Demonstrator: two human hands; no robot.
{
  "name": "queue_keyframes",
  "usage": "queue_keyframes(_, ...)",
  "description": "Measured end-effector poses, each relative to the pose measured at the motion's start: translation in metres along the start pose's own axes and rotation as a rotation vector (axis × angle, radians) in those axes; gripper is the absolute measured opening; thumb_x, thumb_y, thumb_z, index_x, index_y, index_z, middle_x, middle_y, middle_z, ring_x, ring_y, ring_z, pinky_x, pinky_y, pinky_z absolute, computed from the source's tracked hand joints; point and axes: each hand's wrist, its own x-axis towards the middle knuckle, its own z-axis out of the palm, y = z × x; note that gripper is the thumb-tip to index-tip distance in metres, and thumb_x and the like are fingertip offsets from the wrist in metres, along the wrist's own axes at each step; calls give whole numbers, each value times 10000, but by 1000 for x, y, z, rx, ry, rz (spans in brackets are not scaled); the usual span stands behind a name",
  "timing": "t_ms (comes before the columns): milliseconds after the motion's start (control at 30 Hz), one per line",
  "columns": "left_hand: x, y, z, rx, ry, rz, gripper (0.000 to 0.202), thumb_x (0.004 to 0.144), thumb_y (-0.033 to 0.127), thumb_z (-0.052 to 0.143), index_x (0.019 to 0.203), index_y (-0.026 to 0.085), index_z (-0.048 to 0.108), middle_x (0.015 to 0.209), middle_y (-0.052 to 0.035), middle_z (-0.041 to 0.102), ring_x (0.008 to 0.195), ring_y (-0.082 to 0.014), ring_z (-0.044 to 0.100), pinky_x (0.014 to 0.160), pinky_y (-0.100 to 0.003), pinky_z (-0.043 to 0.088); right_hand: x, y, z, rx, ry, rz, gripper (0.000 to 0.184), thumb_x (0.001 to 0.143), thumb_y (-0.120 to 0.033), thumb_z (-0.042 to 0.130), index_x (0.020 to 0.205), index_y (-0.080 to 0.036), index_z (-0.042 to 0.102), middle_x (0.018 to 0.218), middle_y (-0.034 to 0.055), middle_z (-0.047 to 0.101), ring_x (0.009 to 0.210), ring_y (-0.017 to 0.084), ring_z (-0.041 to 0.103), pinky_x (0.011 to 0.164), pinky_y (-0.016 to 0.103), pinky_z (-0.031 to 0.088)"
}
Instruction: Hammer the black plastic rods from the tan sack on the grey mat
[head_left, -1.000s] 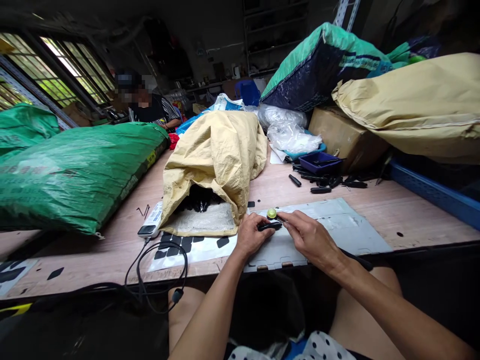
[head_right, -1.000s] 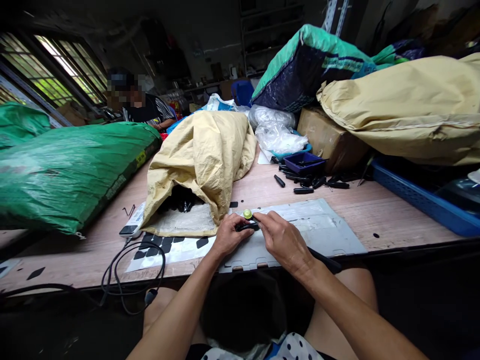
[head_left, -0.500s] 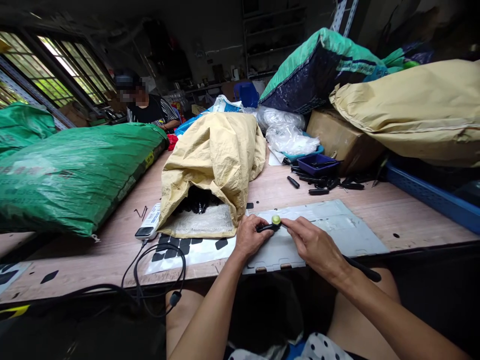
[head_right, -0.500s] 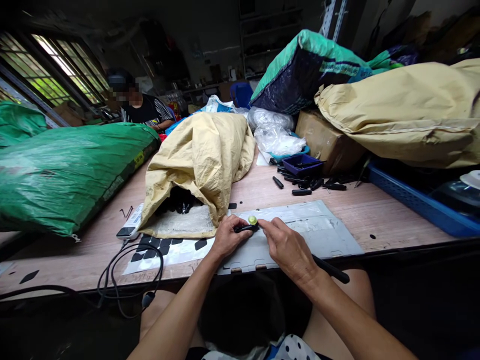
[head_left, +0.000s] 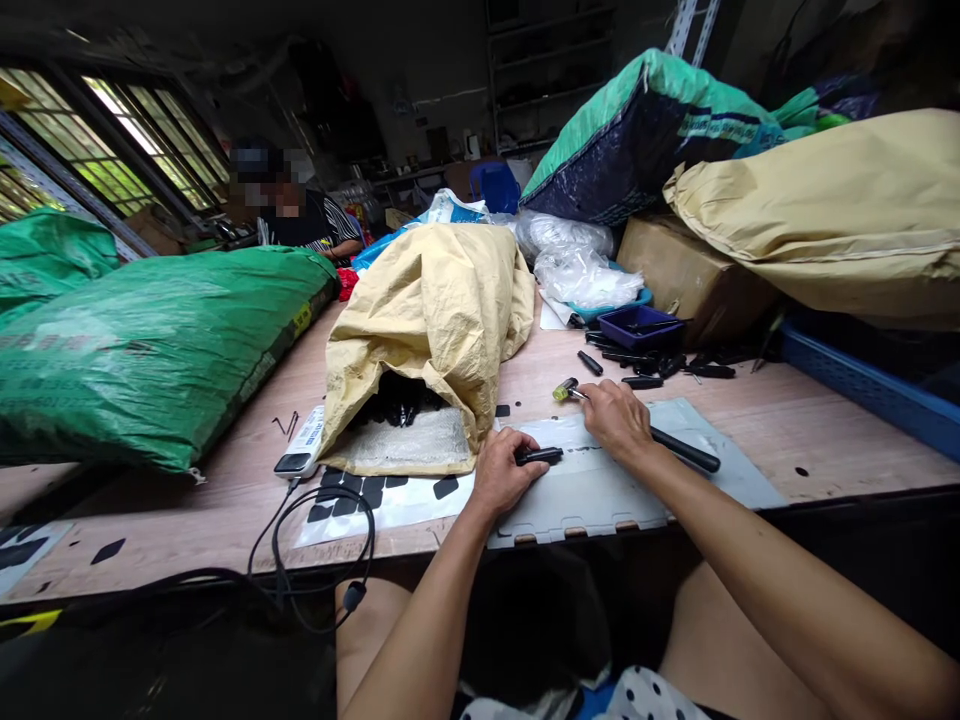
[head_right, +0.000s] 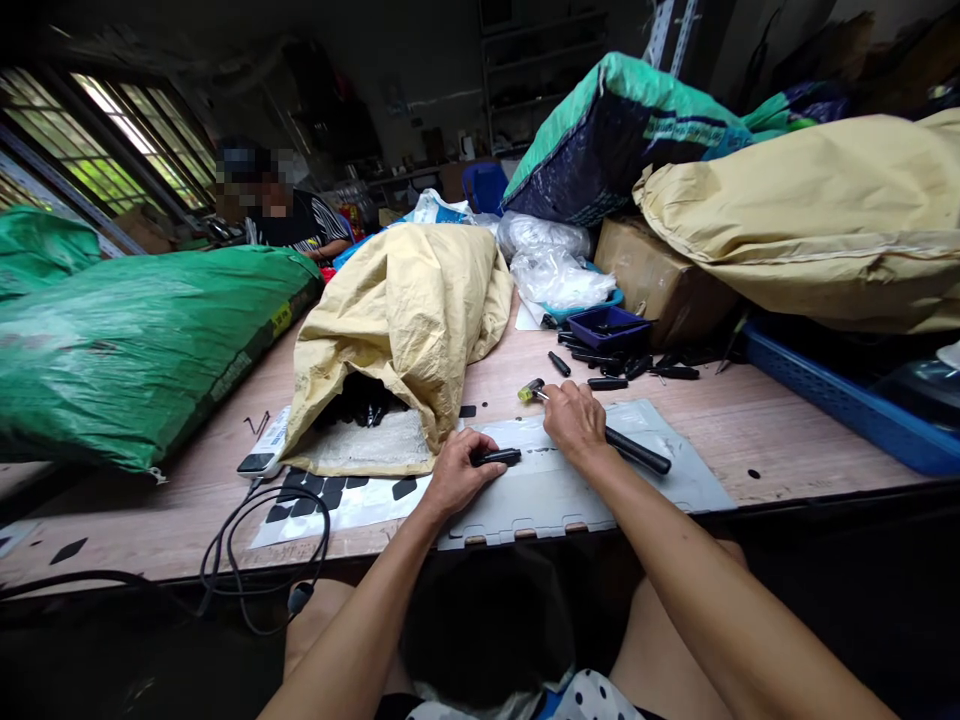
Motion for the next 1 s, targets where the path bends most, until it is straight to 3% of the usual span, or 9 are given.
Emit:
queue_keyframes(167,0,2,-1,-2,-7,-11,180,764,249,813,913,225,717,936,-2,664,959,-206,537,853,-326,396,5,-8,12,-70,-21,-5,337,999,-283,475,1267,-231,673,1204,115,661,1109,265,571,840,343,415)
queue_keyframes(333,-1,3,-1,-6,-3,-16,183,759,249,818,911,224,719,927,-1,662,955,-206,536,849,-328,392,0,-12,20,-135,59,8,383,1036,-287,361,1291,-216,639,1189,138,631,1080,271,548,812,354,402)
queue_keyframes(533,1,1,-1,0,-7,-4,154,792,285,792,916,224,727,925,-12,661,952,-212,536,860,-334,403,-2,-14,22,-133,85,12,374,1034,-282,359,1286,-216,627,1157,127,619,1058,269,538,805,351,386)
queue_keyframes(667,-17,20,-14,-198,5,13,183,877,357,706,992,216,724,984,-31,686,964,-210,559,898,-333,422,-1,-14,20,-129,70,10,361,1024,-269,373,1277,-195,620,1174,136,610,1062,264,530,811,344,381)
queue_keyframes(733,-39,35,-20,-398,-136,-17,249,887,404,695,1044,214,730,1004,-32,702,950,-198,587,880,-310,444,0,-14,20,-132,70,8,357,1021,-265,372,1261,-188,624,1174,139,607,1056,264,529,811,347,383)
queue_keyframes(833,-84,43,-14,-620,-639,-102,388,770,499,808,1014,201,760,888,-13,711,813,-166,606,751,-261,463,0,-13,21,-134,74,2,346,1016,-261,374,1226,-175,635,1166,145,605,1045,264,529,807,355,387)
queue_keyframes(900,-112,29,7,-612,-958,-169,461,657,532,878,966,205,776,802,8,699,721,-141,585,678,-243,446,0,-13,22,-132,80,-1,345,1015,-258,373,1221,-173,636,1166,145,604,1047,266,529,805,358,387)
queue_keyframes(933,-123,16,21,-557,-1049,-215,477,612,537,898,943,215,778,780,18,694,701,-134,577,659,-240,437,0,-13,22,-130,82,-1,347,1015,-257,371,1227,-175,633,1168,144,604,1048,267,529,805,360,387)
queue_keyframes(1000,-136,-13,49,-381,-1035,-386,449,555,517,921,845,214,762,714,37,651,662,-125,548,613,-237,416,-1,-13,23,-125,88,0,351,1016,-257,369,1242,-177,625,1171,142,604,1051,268,528,806,362,387)
